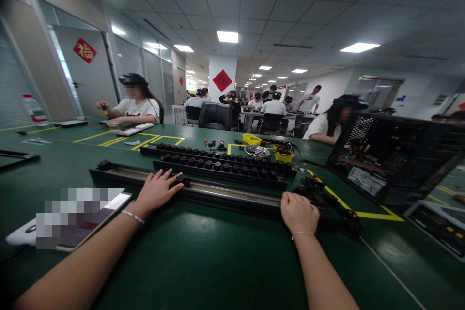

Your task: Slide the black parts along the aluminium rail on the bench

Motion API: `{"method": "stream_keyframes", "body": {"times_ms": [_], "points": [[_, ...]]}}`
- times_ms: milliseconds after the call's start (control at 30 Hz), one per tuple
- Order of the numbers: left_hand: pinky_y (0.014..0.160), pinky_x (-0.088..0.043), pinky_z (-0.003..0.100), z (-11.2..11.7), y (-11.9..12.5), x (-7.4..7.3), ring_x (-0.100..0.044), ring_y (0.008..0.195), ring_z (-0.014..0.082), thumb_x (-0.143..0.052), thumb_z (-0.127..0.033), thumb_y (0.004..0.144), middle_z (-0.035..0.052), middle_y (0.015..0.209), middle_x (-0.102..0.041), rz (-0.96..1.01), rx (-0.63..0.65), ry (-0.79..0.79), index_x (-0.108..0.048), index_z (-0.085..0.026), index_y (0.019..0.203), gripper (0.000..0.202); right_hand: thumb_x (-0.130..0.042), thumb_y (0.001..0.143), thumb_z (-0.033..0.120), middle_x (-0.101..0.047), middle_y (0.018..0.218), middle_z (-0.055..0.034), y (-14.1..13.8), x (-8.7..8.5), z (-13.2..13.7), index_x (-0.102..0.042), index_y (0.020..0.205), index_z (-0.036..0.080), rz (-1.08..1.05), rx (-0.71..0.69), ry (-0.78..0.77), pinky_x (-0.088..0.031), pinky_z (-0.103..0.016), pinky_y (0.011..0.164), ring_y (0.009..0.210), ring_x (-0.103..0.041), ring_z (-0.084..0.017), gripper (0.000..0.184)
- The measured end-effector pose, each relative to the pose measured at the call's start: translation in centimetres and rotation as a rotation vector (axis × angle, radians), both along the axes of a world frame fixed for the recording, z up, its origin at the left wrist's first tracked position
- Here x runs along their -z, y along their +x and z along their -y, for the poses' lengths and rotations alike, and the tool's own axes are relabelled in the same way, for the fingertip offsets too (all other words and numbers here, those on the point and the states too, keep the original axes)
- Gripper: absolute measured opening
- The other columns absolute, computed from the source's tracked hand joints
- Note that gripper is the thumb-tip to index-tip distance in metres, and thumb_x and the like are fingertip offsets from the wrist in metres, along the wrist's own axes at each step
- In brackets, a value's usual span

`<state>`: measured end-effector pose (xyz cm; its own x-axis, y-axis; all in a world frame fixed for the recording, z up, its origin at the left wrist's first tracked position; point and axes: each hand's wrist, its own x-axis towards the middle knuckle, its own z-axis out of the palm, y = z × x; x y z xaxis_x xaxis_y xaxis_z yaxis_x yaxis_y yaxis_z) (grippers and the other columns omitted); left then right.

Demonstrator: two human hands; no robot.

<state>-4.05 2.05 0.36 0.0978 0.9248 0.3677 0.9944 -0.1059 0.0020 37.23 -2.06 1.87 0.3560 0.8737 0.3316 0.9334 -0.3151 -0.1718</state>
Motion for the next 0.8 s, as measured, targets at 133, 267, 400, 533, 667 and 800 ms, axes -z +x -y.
{"method": "stream_keyframes", "body": {"times_ms": [133, 267, 400, 533, 667, 800], "points": [[0.103, -0.024, 0.058, 0.08, 0.14, 0.12, -0.036, 0.130, 0.0366, -0.032, -0.062, 0.085, 0.0082, 0.140, -0.046, 0.020, 0.020, 0.036, -0.048, -0.032, 0.131, 0.058, -0.023, 0.089, 0.033, -0.063, 0.119, -0.0018, 0.13, 0.21, -0.11, -0.067, 0.101, 0.029, 0.015, 0.002, 0.012, -0.038, -0.042, 0.087, 0.109, -0.053, -0.021, 0.046], [0.104, -0.025, 0.057, 0.07, 0.37, 0.09, -0.040, 0.129, 0.0302, -0.035, -0.054, 0.088, 0.0062, 0.134, -0.052, 0.086, 0.072, 0.053, -0.055, -0.026, 0.125, 0.051, -0.023, 0.089, 0.034, -0.063, 0.119, -0.0012, 0.22, 0.26, -0.14, -0.068, 0.101, 0.029, 0.011, -0.006, 0.015, -0.038, -0.042, 0.087, 0.109, -0.053, -0.021, 0.047], [0.104, -0.029, 0.054, 0.02, 0.48, -0.02, -0.044, 0.126, 0.0276, -0.037, -0.048, 0.088, 0.0056, 0.129, -0.057, 0.112, 0.104, 0.053, -0.062, -0.023, 0.114, 0.044, -0.023, 0.089, 0.034, -0.063, 0.118, -0.0014, 0.17, 0.15, -0.10, -0.068, 0.102, 0.029, 0.000, -0.004, 0.013, -0.038, -0.042, 0.087, 0.109, -0.053, -0.022, 0.047], [0.104, -0.029, 0.056, 0.01, 0.44, -0.06, -0.045, 0.126, 0.0281, -0.037, -0.047, 0.088, 0.0052, 0.128, -0.058, 0.113, 0.111, 0.054, -0.064, -0.025, 0.112, 0.042, -0.024, 0.088, 0.033, -0.062, 0.120, -0.0011, 0.13, 0.09, -0.08, -0.068, 0.102, 0.029, -0.010, -0.007, 0.008, -0.038, -0.042, 0.088, 0.109, -0.052, -0.022, 0.046], [0.104, -0.028, 0.057, 0.08, 0.47, -0.13, -0.044, 0.127, 0.0280, -0.036, -0.048, 0.088, 0.0041, 0.129, -0.057, 0.106, 0.112, 0.038, -0.063, -0.027, 0.113, 0.042, -0.024, 0.089, 0.033, -0.062, 0.120, -0.0012, 0.08, -0.03, -0.01, -0.068, 0.102, 0.029, -0.010, -0.004, -0.001, -0.037, -0.041, 0.089, 0.109, -0.052, -0.021, 0.046], [0.104, -0.027, 0.057, 0.24, 0.61, -0.27, -0.043, 0.127, 0.0280, -0.036, -0.048, 0.089, 0.0035, 0.129, -0.056, 0.110, 0.114, 0.036, -0.063, -0.028, 0.114, 0.042, -0.025, 0.089, 0.033, -0.062, 0.120, -0.0018, 0.02, -0.16, 0.07, -0.068, 0.103, 0.029, -0.010, -0.006, -0.010, -0.037, -0.040, 0.088, 0.109, -0.052, -0.021, 0.045]]}}
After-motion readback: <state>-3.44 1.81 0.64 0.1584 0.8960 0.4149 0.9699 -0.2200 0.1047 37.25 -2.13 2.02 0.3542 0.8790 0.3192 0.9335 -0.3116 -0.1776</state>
